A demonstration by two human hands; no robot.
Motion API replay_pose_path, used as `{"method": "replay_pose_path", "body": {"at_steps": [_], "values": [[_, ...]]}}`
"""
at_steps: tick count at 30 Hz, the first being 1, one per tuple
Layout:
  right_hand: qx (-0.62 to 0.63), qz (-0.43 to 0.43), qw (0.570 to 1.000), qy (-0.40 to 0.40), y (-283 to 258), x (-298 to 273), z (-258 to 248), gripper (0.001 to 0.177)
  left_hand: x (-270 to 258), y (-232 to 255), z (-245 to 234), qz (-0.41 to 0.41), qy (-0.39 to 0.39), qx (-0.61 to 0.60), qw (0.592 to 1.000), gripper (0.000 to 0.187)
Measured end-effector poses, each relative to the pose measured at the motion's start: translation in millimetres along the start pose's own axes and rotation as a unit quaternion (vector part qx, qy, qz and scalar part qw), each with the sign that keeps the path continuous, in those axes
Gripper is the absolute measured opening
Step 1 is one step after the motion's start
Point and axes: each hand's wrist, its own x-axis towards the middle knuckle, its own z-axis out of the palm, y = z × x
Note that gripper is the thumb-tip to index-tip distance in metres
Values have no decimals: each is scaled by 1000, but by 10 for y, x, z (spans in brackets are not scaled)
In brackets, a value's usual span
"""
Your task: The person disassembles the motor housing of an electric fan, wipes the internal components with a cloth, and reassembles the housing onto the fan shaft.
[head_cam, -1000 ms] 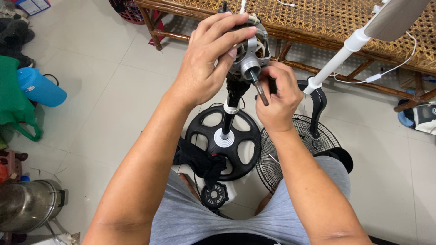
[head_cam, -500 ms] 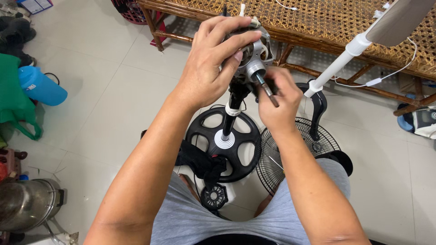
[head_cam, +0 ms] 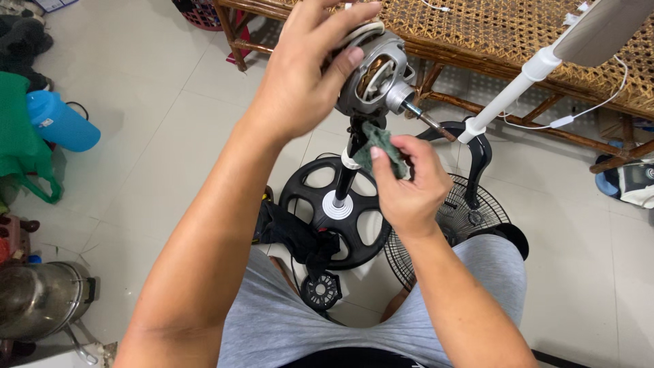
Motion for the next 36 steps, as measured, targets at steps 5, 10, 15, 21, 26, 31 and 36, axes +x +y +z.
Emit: {"method": "replay_pose_path", "body": {"at_steps": [5, 10, 15, 21, 26, 31, 36], "values": [[-85, -92, 992, 8, -70, 146, 105, 26, -67, -211, 38, -62, 6, -47, 997, 30], [-133, -169, 976, 23, -35, 164, 158, 29, -287, -485, 237, -120, 60, -307, 942, 33], [-129, -141, 981, 18, 51, 135, 199, 27, -615, -743, 518, -198, 125, -473, 850, 50], [-128, -139, 981, 45, 74, 83, 284, 29, -872, -777, 709, -280, 95, -509, 808, 50], [-109, -113, 986, 62, 28, 87, 347, 28, -898, -762, 739, -281, 131, -522, 795, 57], [-80, -87, 991, 59, -48, 66, 454, 27, -874, -792, 773, -301, 134, -511, 794, 48], [-120, -125, 983, 65, 14, 168, 421, 26, -874, -748, 765, -303, 146, -489, 805, 41]]}}
